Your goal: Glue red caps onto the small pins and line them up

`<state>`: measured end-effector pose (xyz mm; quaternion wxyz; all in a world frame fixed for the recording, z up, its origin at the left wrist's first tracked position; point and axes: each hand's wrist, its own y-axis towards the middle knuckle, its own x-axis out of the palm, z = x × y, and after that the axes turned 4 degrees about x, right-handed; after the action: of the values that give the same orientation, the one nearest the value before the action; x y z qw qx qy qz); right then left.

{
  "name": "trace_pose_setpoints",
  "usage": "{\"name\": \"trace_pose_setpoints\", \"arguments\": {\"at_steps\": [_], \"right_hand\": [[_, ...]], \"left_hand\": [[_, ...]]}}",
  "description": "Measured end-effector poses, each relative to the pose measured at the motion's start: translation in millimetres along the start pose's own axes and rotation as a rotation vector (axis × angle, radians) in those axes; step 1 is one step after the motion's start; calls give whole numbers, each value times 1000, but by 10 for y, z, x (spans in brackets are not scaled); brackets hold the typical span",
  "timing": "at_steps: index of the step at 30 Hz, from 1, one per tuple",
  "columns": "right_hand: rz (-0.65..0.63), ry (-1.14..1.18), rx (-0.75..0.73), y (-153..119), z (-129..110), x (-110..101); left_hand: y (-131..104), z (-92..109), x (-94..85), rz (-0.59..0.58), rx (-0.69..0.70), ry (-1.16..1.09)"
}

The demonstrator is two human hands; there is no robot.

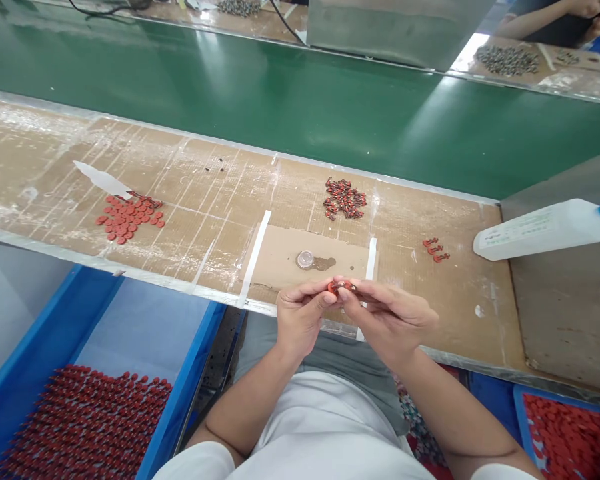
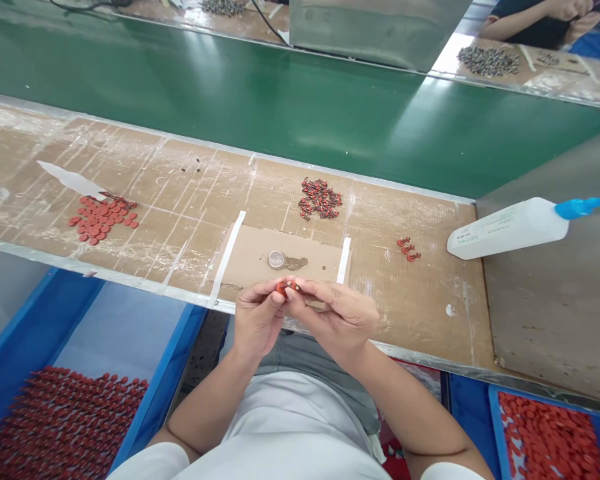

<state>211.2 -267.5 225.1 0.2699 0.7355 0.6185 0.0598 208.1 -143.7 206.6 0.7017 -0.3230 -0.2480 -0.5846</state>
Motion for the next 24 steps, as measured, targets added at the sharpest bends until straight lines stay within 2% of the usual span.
{"name": "trace_pose_setpoints", "arguments": {"at_steps": [6,10,14,18,24], "right_hand": [[-45,7,-41,27,26,-23],[-87,36,-149,100,27,-60],[-81,31,-288,208,-21,-103],[-94,32,-366,278,-82,-137],[-103,27,-382,302,-113,-168]], "left_hand": [[4,-1,-15,-21,52,40],[-1,7,-37,-70,113,84],[-40,9,-53,-137,191,165],[-74,16,-35,-195,234,184],[-74,22,27,-147,216,170]]}}
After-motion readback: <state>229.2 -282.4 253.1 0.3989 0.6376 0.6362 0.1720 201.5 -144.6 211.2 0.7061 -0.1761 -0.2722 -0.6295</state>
